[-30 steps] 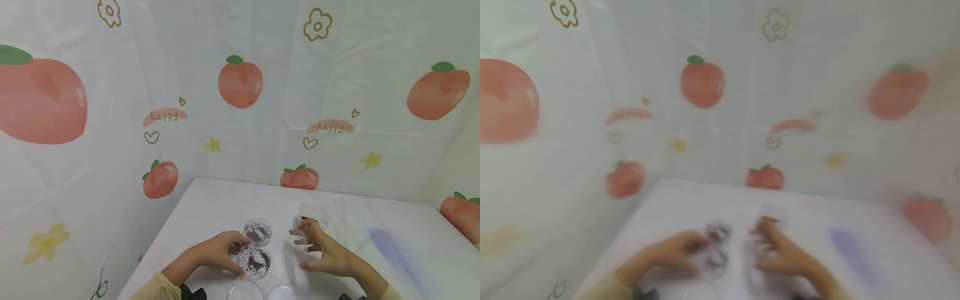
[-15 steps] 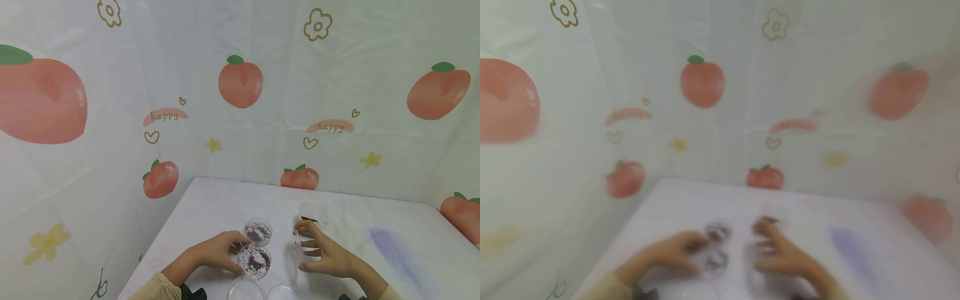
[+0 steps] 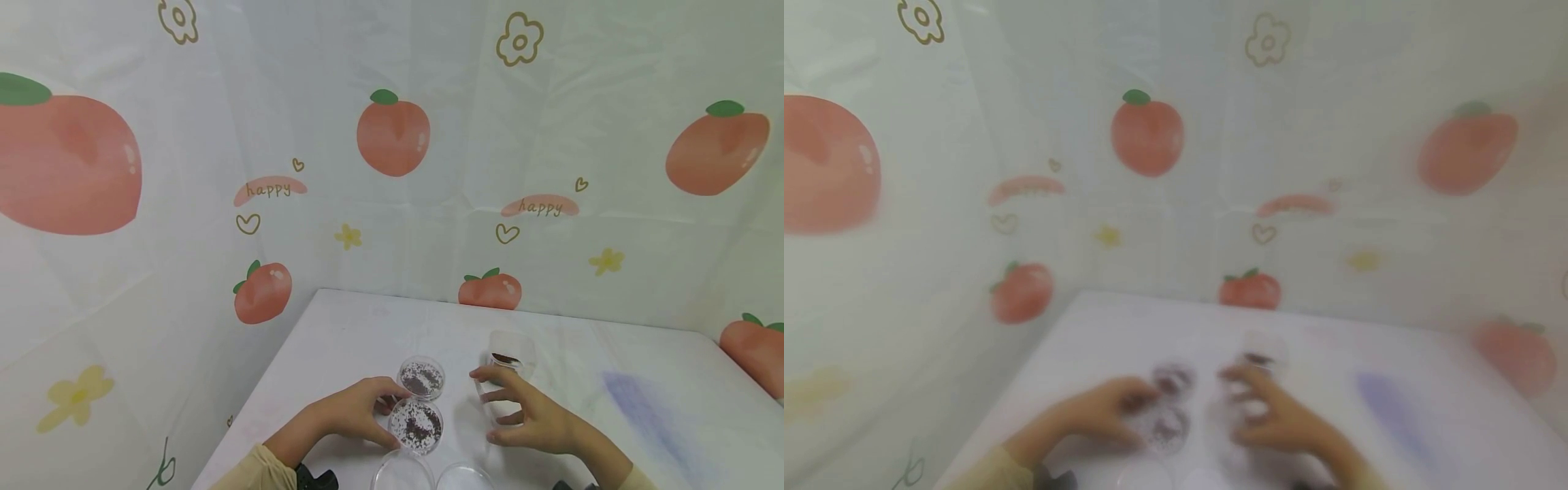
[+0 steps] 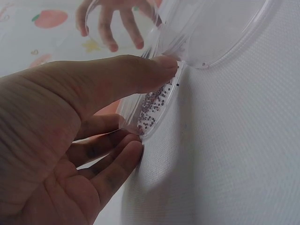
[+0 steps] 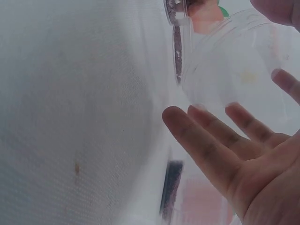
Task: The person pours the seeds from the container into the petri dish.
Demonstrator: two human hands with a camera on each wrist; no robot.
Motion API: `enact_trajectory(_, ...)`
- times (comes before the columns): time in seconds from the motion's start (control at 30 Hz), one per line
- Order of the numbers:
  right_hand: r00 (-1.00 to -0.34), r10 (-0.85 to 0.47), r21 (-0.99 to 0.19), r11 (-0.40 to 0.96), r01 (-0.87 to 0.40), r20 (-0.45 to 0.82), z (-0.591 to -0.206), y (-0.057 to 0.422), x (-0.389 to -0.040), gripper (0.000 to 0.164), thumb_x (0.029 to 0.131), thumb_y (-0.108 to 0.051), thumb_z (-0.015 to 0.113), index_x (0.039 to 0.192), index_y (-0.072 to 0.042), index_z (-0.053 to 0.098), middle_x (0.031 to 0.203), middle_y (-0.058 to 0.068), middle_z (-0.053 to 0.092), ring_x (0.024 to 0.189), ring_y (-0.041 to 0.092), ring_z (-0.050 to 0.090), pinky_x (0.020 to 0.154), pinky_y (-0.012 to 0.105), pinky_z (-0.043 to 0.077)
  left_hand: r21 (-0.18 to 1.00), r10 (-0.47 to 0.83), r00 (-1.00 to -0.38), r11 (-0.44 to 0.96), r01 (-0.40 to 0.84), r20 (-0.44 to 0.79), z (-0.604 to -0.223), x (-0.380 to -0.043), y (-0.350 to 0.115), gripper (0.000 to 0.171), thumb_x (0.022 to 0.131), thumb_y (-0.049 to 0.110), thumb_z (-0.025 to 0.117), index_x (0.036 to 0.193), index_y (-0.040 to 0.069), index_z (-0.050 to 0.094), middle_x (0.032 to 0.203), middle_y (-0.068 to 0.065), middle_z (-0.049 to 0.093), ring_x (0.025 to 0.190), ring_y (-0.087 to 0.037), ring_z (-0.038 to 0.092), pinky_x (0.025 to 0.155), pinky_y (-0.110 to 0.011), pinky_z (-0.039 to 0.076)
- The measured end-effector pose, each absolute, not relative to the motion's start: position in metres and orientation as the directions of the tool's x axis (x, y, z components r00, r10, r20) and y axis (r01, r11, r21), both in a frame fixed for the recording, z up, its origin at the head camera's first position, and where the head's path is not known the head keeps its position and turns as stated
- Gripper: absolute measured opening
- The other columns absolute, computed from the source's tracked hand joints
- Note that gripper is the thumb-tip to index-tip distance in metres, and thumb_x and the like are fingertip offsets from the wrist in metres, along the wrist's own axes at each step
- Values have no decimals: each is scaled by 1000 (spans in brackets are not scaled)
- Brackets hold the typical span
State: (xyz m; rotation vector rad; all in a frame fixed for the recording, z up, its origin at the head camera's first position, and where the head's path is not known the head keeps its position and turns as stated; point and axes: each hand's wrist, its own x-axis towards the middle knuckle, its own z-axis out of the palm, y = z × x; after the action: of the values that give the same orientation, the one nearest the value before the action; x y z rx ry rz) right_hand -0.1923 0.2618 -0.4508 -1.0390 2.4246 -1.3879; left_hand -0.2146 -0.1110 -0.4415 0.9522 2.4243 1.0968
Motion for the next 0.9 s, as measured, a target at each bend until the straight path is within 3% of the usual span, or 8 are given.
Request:
enact_trajectory(0.27, -712, -658, -747, 342, -570, 243, -448, 258, -190, 82, 91, -19, 86, 160, -22, 41, 161, 5, 40, 132, 32, 61, 93, 32, 63, 751, 681, -732, 494, 439, -20, -439, -214, -111, 72, 72, 18, 99, 137, 12, 68, 125, 6, 67, 106, -1, 62, 100, -17, 57)
enact_trajectory(0.63, -719, -621, -640, 422, -642, 312, -455, 253, -191, 78, 88, -32, 89, 155, -21, 51, 153, -4, 45, 127, 26, 62, 90, 33, 63, 761, 688, -725, 481, 436, -19, -436, -214, -110, 71, 73, 15, 98, 137, 10, 68, 127, 3, 67, 106, -1, 61, 99, -16, 57)
enact_trajectory(0.9, -694, -618, -583, 427, -691, 370, -448, 243, -186, 69, 87, -37, 90, 144, -16, 60, 145, -1, 59, 120, 24, 65, 87, 33, 65, 760, 680, -733, 492, 424, -31, -434, -212, -110, 72, 72, 14, 98, 137, 10, 68, 125, 4, 68, 105, -1, 62, 99, -16, 57)
